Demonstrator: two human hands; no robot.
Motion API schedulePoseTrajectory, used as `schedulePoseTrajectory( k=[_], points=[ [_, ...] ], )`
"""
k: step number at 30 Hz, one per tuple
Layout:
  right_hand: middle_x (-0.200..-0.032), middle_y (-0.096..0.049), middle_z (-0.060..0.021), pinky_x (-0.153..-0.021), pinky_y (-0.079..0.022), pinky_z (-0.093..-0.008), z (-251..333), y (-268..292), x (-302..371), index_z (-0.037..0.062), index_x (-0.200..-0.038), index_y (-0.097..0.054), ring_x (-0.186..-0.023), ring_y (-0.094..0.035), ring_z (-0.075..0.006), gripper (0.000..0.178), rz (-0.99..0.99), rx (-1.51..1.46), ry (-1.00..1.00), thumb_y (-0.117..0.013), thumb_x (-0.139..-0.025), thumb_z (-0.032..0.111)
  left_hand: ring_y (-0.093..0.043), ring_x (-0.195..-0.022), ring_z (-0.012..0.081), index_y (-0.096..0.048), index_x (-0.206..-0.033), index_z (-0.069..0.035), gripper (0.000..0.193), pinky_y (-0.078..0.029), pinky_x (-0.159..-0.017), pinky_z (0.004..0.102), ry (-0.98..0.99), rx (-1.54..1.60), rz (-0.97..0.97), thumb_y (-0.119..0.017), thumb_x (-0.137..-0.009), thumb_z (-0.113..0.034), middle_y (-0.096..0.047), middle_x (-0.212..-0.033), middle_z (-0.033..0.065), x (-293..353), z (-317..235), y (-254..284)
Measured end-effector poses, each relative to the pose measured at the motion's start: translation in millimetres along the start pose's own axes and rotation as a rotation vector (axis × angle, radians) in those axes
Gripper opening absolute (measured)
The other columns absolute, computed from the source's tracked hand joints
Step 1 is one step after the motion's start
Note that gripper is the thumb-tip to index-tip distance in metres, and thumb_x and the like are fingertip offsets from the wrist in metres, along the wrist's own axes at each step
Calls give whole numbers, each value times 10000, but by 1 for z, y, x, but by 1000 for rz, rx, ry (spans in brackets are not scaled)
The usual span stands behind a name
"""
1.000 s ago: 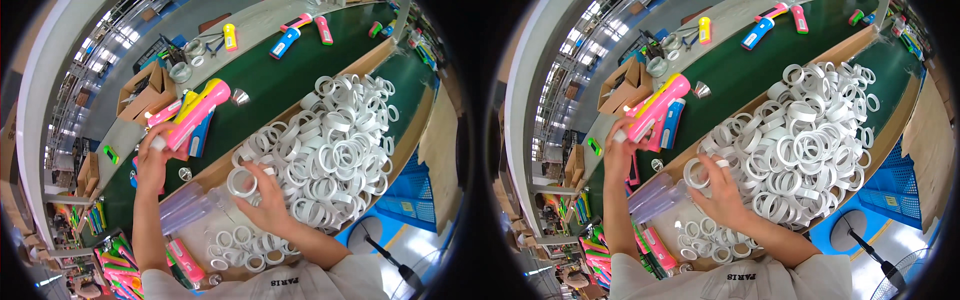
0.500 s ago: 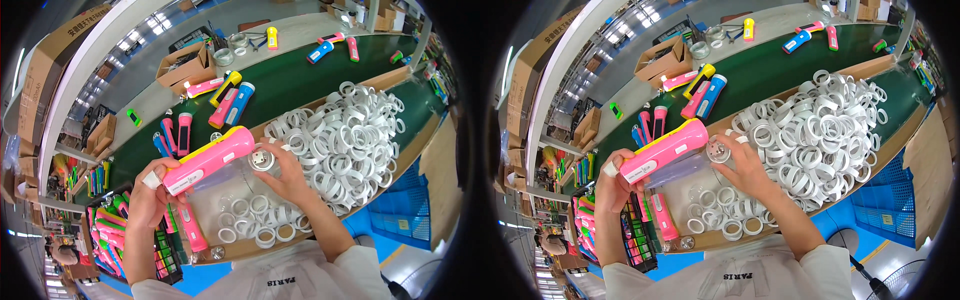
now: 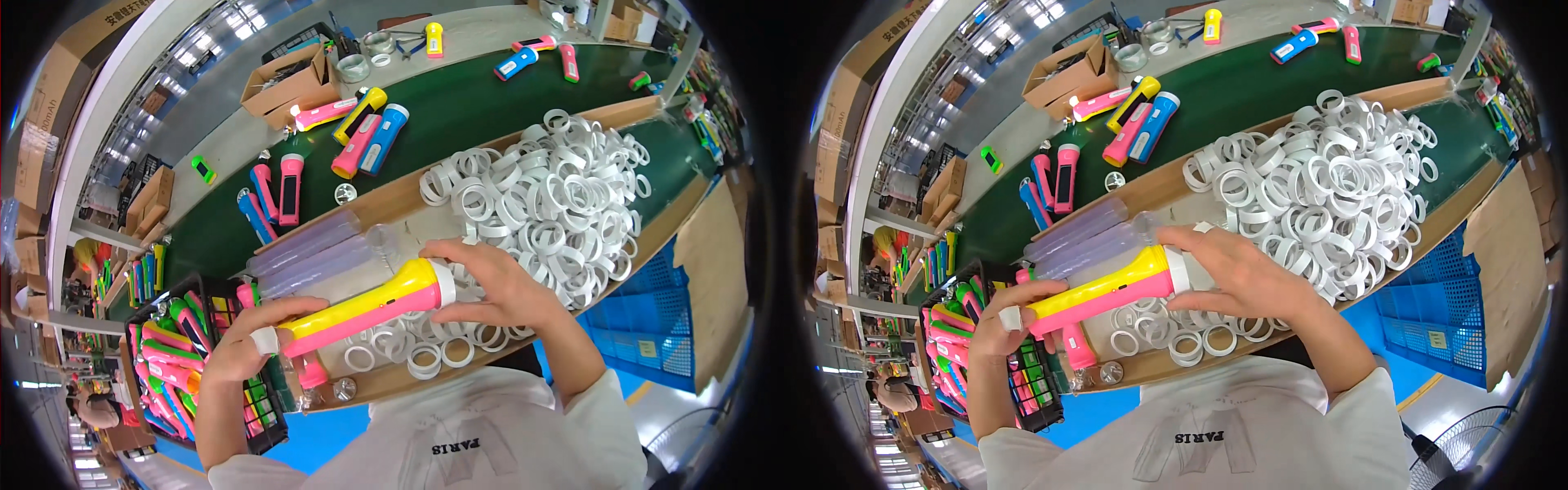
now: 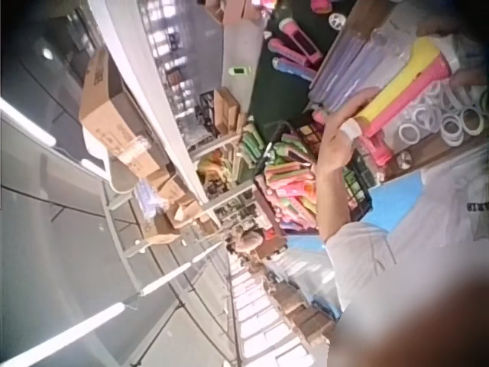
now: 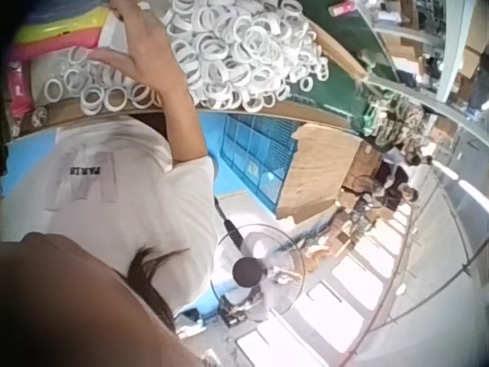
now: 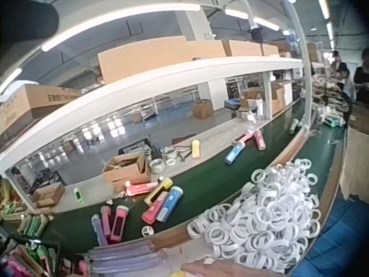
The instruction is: Assembling flashlight components by attaching white bezels to colorful flashlight bodies on a factory assembly line.
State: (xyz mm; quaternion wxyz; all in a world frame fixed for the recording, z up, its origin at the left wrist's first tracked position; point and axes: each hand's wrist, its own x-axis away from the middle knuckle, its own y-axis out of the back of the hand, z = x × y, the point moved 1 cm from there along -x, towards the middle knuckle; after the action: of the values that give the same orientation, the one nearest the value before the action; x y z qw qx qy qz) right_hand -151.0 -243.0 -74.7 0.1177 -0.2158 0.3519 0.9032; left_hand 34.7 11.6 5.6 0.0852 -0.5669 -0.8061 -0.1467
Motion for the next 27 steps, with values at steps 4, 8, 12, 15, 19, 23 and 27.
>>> schedulePoseTrajectory(
  k=[4, 8, 12, 15, 19, 23, 27],
  points=[
    [-1202, -497, -194, -902, -445, -377, 9, -3, 2, 2, -1293, -464, -1068, -505, -338, 603, 6, -222, 76, -736, -804, 226, -556, -603, 148, -459, -1337, 0, 656, -433, -515, 252, 182, 565, 124, -673, -824, -348, -636, -1018, 209, 0, 42, -29],
    [-1154, -490, -215, -886, -430, -432, 13, -21, 4, -3, -1206, -487, -1054, -506, -359, 443, -50, -400, 253, -620, -865, 247, -597, -707, 141, -442, -1372, -18, 714, -478, -587, 229, 220, 662, 223, -762, -780, -256, -648, -1024, 195, 0, 52, -54],
    [-1090, -502, -211, -786, -485, -454, 27, -29, 9, -30, -1132, -522, -962, -558, -378, 418, -90, -392, 431, -626, -814, 219, -610, -1049, 188, -563, -1271, 1, 553, -454, -941, 301, 68, 341, 212, -743, -752, -56, -616, -1214, 145, 9, 48, -47],
    [-1075, -530, -219, -780, -492, -473, 25, -38, 15, -14, -1122, -522, -934, -574, -382, 395, -159, -373, 445, -568, -818, 234, -619, -1043, 188, -580, -1256, -10, 530, -449, -934, 290, -15, 175, 248, -735, -749, -41, -644, -1164, 149, 5, 37, -43],
    [-1021, -590, -186, -811, -470, -369, 20, -49, 19, 21, -1110, -531, -895, -587, -277, 311, -330, -391, -45, -409, -929, 243, -658, -830, 207, -608, -1248, -115, 556, -521, -657, 297, -361, -509, 83, -745, -711, -67, -668, -952, 128, -10, 17, -47],
    [-1016, -609, -94, -825, -488, -323, -37, -75, 6, 35, -1134, -553, -902, -592, -167, 393, -170, -1321, -1058, -426, -985, 376, -553, -669, 183, -601, -1221, -261, 576, -469, -475, 296, -646, -1532, -98, -674, -666, -123, -563, -998, 109, -29, 27, -79],
    [-1116, -592, -126, -933, -447, -359, -4, -42, 2, 30, -1220, -519, -1038, -585, -217, 510, -93, -1052, -647, -418, -976, 467, -596, -749, 231, -626, -1209, -249, 672, -513, -612, 315, -663, -1170, -133, -752, -582, -42, -591, -1111, 131, -22, 50, -48]
  ],
)
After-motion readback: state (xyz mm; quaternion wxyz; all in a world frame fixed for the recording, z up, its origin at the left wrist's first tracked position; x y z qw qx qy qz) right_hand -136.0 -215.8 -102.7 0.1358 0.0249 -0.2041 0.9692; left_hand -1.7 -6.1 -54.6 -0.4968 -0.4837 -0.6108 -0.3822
